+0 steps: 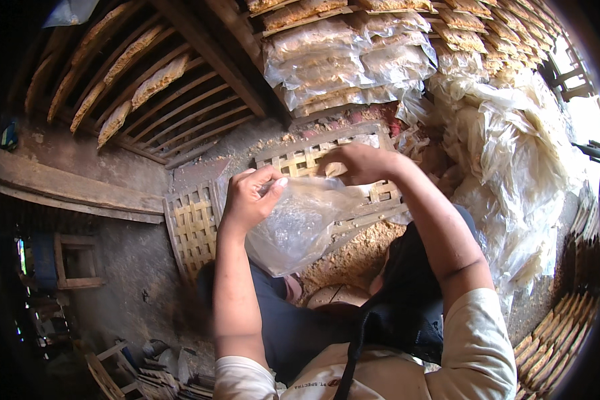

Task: The person sits on the floor and assembles a wooden lattice panel by hand, aligning and interlocking slats. The person then places the completed lattice into a plastic bag and sets it aside.

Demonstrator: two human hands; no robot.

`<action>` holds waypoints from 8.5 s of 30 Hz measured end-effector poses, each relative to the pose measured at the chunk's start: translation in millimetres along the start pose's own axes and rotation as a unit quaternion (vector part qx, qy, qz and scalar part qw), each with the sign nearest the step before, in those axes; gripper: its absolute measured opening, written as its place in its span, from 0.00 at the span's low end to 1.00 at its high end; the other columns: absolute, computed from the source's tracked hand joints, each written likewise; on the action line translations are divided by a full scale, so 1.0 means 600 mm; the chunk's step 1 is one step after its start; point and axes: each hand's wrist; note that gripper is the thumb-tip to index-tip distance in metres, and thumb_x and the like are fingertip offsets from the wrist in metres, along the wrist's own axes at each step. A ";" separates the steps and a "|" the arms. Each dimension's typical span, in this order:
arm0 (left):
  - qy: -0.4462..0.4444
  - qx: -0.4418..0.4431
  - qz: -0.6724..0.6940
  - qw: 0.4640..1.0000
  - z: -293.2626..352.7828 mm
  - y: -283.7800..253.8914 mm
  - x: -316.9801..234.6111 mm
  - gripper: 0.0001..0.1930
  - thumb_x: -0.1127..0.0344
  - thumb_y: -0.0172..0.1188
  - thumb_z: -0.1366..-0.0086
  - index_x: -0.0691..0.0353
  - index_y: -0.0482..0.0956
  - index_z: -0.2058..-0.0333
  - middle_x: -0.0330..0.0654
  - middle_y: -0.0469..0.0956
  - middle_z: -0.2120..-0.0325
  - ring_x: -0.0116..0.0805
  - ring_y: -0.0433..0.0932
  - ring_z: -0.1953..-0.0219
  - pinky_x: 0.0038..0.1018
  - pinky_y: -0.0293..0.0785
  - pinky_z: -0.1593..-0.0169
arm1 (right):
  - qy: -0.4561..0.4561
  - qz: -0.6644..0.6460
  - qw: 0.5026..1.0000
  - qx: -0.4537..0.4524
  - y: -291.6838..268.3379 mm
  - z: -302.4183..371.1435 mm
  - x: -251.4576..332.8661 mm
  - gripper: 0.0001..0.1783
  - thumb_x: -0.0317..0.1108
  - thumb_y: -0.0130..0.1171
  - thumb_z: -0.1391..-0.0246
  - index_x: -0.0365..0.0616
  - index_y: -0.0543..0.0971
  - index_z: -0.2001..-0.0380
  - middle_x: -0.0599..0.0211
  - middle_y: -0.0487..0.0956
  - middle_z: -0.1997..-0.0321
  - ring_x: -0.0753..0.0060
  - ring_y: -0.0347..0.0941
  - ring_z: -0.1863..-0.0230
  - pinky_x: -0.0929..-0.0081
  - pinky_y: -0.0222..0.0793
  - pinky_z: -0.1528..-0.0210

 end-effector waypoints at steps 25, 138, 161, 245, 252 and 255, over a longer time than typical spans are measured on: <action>0.007 0.044 -0.171 0.984 0.009 -0.004 -0.009 0.17 0.57 0.64 0.41 0.59 0.78 0.57 0.46 0.80 0.56 0.43 0.77 0.52 0.43 0.65 0.42 | -0.060 0.061 0.994 -0.066 -0.002 0.005 0.005 0.07 0.34 0.59 0.44 0.44 0.82 0.65 0.62 0.83 0.66 0.57 0.79 0.62 0.63 0.73 0.58; 0.018 0.083 -0.019 0.996 0.006 0.031 0.009 0.18 0.61 0.65 0.38 0.65 0.75 0.53 0.49 0.81 0.66 0.38 0.82 0.62 0.31 0.75 0.58 | 0.013 -0.048 0.997 -0.065 -0.042 0.032 -0.012 0.10 0.32 0.63 0.45 0.40 0.82 0.60 0.58 0.83 0.62 0.59 0.79 0.59 0.64 0.73 0.54; -0.097 -0.072 0.059 0.991 0.007 0.081 0.006 0.07 0.69 0.56 0.33 0.64 0.80 0.61 0.48 0.82 0.76 0.37 0.84 0.74 0.29 0.76 0.70 | 0.125 0.102 0.983 0.087 -0.019 0.018 0.023 0.20 0.37 0.67 0.52 0.39 0.79 0.56 0.53 0.81 0.68 0.55 0.79 0.63 0.61 0.72 0.59; -0.001 -0.136 -0.007 0.991 -0.019 0.064 -0.012 0.09 0.76 0.65 0.47 0.64 0.82 0.65 0.50 0.81 0.76 0.47 0.83 0.73 0.33 0.76 0.70 | -0.104 -0.247 0.950 -0.159 0.004 -0.033 0.059 0.34 0.43 0.74 0.57 0.41 0.73 0.48 0.54 0.81 0.59 0.56 0.78 0.53 0.67 0.73 0.51; -0.059 -0.190 0.033 0.979 -0.006 0.040 0.005 0.06 0.75 0.61 0.37 0.65 0.84 0.61 0.36 0.83 0.75 0.18 0.72 0.80 0.19 0.67 0.76 | 0.127 0.047 0.991 0.007 -0.021 -0.011 -0.005 0.28 0.43 0.72 0.56 0.39 0.78 0.54 0.50 0.82 0.61 0.58 0.79 0.58 0.62 0.73 0.54; -0.061 -0.200 0.045 0.977 -0.012 0.024 0.004 0.06 0.74 0.61 0.35 0.65 0.84 0.61 0.34 0.82 0.76 0.15 0.69 0.79 0.17 0.64 0.75 | 0.169 0.113 0.976 0.081 -0.050 0.011 -0.017 0.32 0.50 0.72 0.54 0.38 0.78 0.51 0.44 0.81 0.61 0.57 0.79 0.55 0.59 0.73 0.51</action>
Point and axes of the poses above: each hand's wrist, its own z-axis away from the middle knuckle, its own y-axis out of the palm, x = y × z
